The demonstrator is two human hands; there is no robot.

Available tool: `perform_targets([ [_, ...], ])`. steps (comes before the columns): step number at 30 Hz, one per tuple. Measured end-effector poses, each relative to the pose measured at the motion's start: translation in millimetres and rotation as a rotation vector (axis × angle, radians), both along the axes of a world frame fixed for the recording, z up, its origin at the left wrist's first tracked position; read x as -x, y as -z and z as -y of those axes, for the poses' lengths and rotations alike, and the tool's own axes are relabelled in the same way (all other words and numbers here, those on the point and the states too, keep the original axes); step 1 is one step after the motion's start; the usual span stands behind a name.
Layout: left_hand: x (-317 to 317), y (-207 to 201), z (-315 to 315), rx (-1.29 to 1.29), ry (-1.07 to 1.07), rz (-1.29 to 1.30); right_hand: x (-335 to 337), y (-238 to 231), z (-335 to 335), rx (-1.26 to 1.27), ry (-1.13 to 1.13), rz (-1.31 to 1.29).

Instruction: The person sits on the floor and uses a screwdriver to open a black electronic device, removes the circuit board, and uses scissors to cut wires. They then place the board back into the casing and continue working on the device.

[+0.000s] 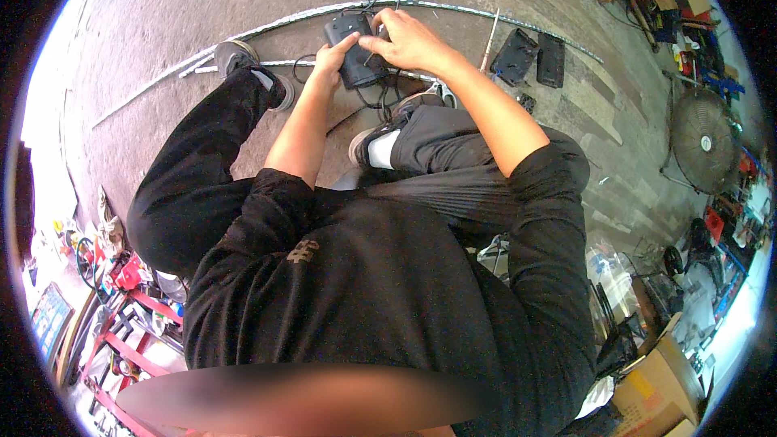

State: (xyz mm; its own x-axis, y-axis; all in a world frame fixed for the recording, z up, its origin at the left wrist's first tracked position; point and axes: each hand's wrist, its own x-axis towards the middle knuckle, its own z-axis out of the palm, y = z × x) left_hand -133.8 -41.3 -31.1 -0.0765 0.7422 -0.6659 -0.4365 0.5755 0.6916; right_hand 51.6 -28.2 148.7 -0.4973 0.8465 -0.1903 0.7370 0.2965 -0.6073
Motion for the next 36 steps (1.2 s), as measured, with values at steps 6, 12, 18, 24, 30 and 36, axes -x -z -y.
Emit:
perform_targets([
  [6,2,2,0,-0.004,0.022,-0.003,-3,-11,2,-0.161,-0.185,0.215],
  [12,-1,-5,0,0.001,0.025,-0.023,-5,11,-2,0.021,-0.100,-0.224],
  [18,2,4,-1,-0.006,0.019,0.010,9,-26,-1,0.048,-0.028,0.347],
  [24,-1,3,-3,0.019,0.028,0.003,-4,12,0,-0.223,-0.152,-0.209],
  [30,-1,-11,3,-0.015,0.010,-0.037,16,-34,4,-0.008,-0.075,0.471],
  [36,2,4,-1,0.005,0.020,0.021,2,2,4,-0.106,-0.232,-0.136],
])
